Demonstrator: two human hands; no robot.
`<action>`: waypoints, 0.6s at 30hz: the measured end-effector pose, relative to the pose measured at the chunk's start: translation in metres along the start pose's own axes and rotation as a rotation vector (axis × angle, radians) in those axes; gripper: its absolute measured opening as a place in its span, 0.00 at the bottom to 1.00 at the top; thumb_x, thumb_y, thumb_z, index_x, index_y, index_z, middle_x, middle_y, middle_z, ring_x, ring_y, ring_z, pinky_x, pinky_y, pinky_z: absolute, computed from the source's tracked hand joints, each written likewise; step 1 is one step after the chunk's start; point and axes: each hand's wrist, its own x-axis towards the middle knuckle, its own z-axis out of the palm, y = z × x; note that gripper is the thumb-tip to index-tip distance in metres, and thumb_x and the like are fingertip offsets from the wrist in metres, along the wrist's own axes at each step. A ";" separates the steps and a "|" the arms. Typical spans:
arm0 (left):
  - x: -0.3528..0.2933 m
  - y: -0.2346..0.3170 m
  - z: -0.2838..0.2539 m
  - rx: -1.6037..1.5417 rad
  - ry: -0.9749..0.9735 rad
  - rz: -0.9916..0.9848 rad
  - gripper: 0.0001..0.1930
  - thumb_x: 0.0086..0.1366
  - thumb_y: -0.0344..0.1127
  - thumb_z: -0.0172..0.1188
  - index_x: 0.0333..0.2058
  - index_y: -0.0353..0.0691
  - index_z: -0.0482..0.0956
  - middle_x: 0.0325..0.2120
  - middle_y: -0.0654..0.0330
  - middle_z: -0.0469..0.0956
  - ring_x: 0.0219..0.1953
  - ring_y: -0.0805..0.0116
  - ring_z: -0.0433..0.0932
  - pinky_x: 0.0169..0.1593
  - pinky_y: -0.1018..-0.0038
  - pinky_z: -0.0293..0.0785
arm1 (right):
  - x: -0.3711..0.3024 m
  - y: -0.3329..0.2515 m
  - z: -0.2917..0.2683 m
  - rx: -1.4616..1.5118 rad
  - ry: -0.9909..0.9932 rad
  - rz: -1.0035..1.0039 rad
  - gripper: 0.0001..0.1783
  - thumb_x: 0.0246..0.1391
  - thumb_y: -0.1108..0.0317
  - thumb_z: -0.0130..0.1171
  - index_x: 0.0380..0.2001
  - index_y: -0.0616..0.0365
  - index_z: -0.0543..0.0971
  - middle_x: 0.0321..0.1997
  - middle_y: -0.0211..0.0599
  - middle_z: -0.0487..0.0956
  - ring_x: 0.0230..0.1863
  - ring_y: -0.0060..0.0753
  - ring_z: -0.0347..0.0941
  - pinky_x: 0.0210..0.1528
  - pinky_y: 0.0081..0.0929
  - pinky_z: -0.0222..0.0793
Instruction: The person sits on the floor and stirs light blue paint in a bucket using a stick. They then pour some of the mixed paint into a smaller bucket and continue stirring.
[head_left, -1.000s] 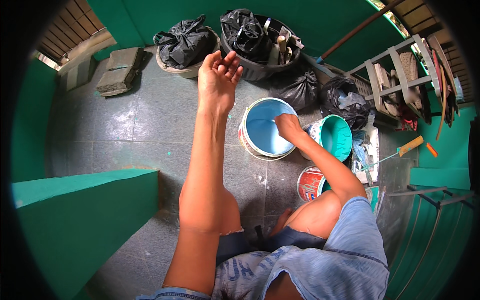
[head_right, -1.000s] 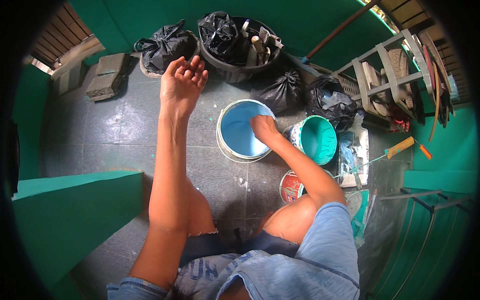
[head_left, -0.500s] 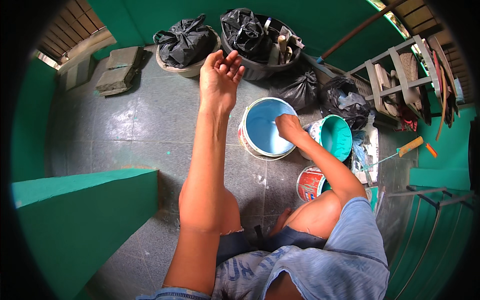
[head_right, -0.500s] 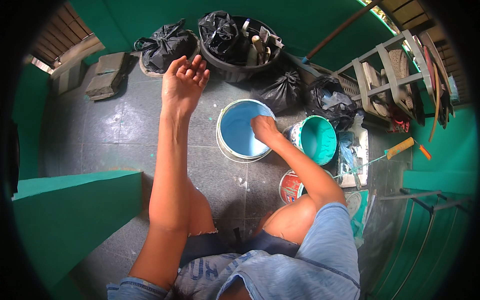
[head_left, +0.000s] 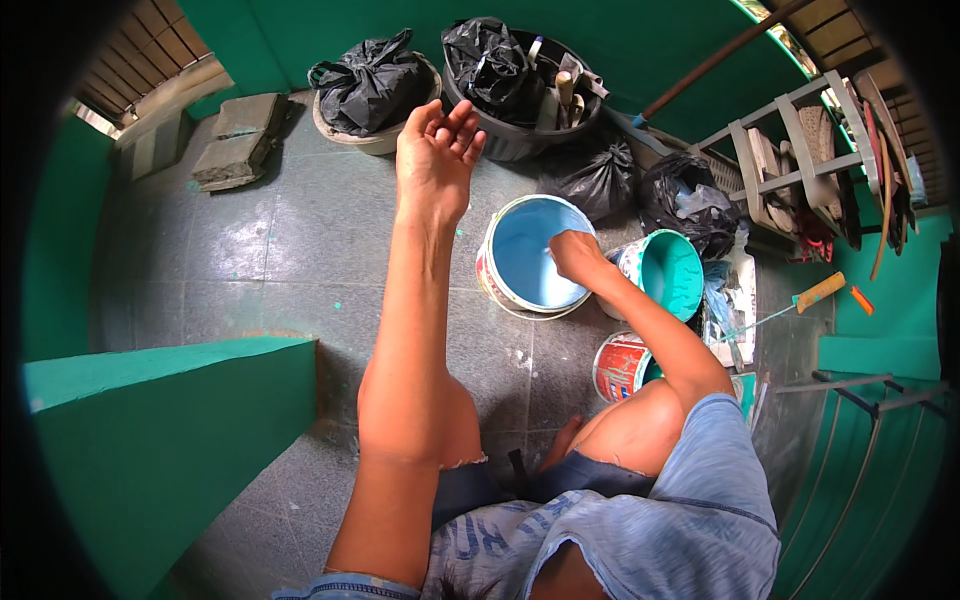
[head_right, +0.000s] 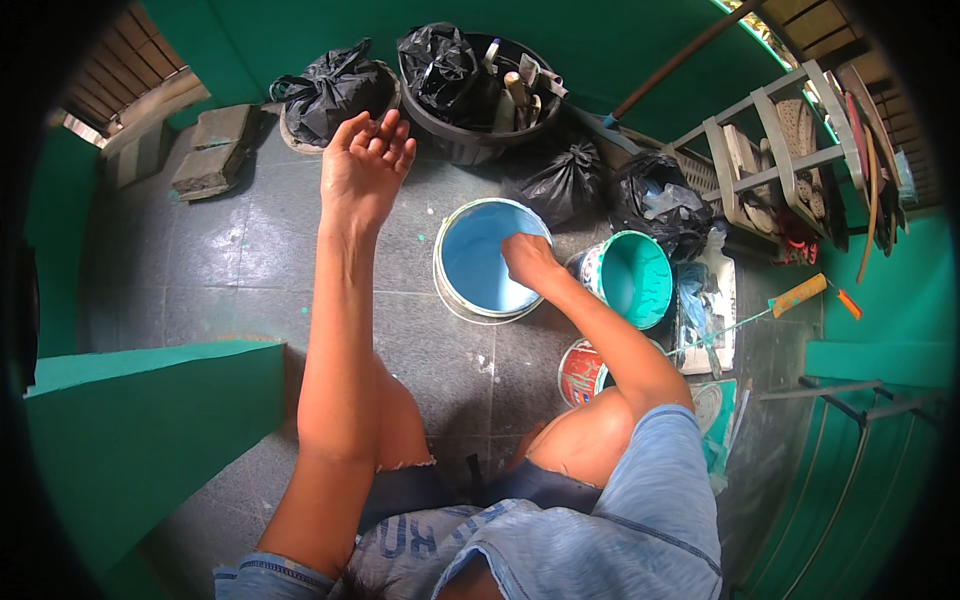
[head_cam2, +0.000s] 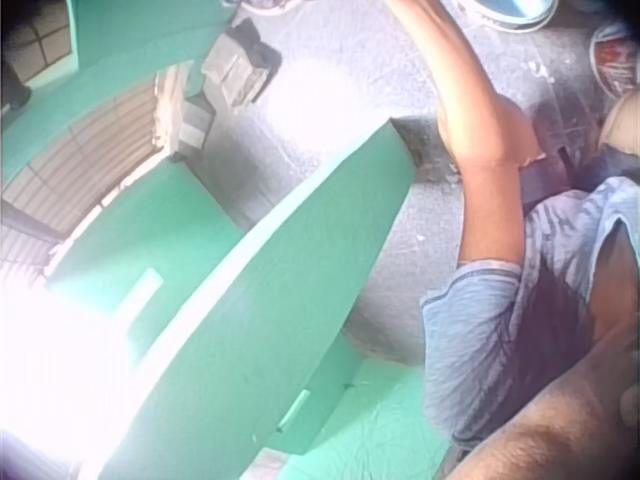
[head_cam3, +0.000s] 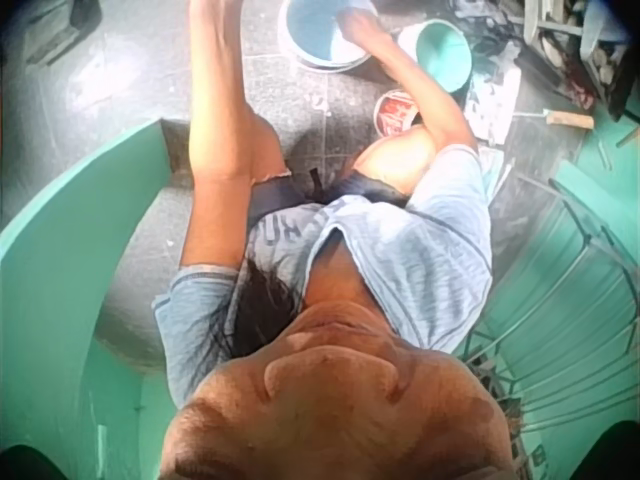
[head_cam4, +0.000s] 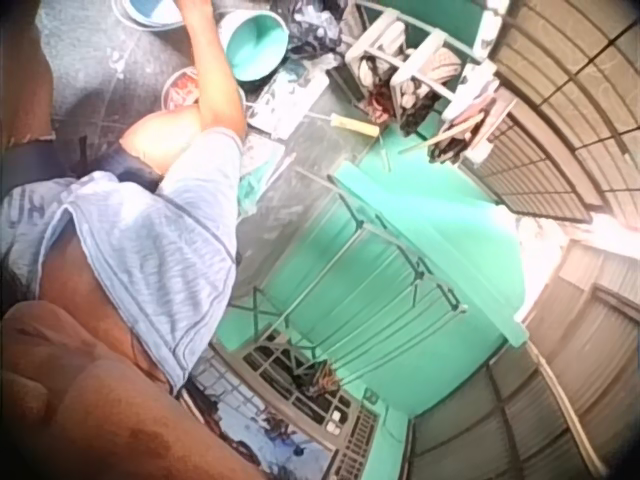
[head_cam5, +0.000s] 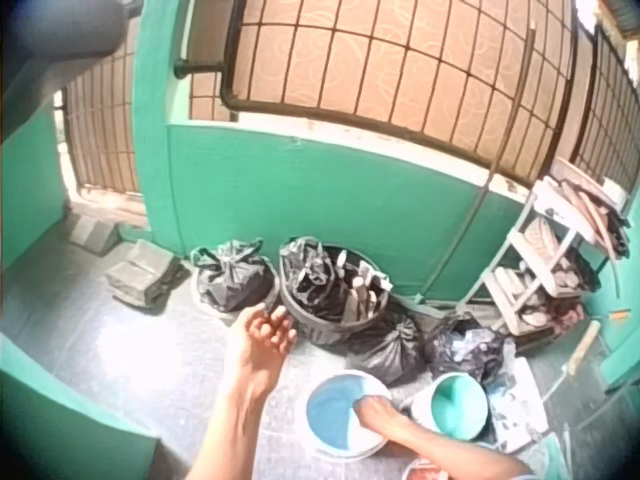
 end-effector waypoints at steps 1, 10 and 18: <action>0.000 0.001 0.000 0.001 0.006 0.002 0.08 0.60 0.38 0.54 0.32 0.42 0.67 0.36 0.57 0.75 0.41 0.64 0.73 0.49 0.66 0.69 | -0.001 -0.001 -0.003 -0.003 -0.096 -0.010 0.06 0.47 0.72 0.55 0.23 0.63 0.79 0.25 0.55 0.77 0.31 0.54 0.76 0.34 0.43 0.71; -0.002 -0.002 0.004 0.007 -0.004 0.002 0.08 0.61 0.37 0.53 0.34 0.41 0.66 0.36 0.57 0.76 0.42 0.63 0.72 0.50 0.66 0.68 | 0.006 -0.002 0.012 0.151 0.221 -0.016 0.09 0.50 0.68 0.53 0.26 0.61 0.79 0.23 0.52 0.77 0.27 0.53 0.76 0.29 0.43 0.70; -0.002 0.006 -0.003 0.004 -0.014 0.009 0.09 0.60 0.37 0.53 0.36 0.41 0.66 0.36 0.58 0.75 0.41 0.63 0.73 0.50 0.65 0.69 | 0.001 -0.025 0.001 -0.050 -0.216 -0.109 0.06 0.43 0.71 0.59 0.20 0.62 0.78 0.24 0.50 0.78 0.29 0.53 0.76 0.32 0.41 0.72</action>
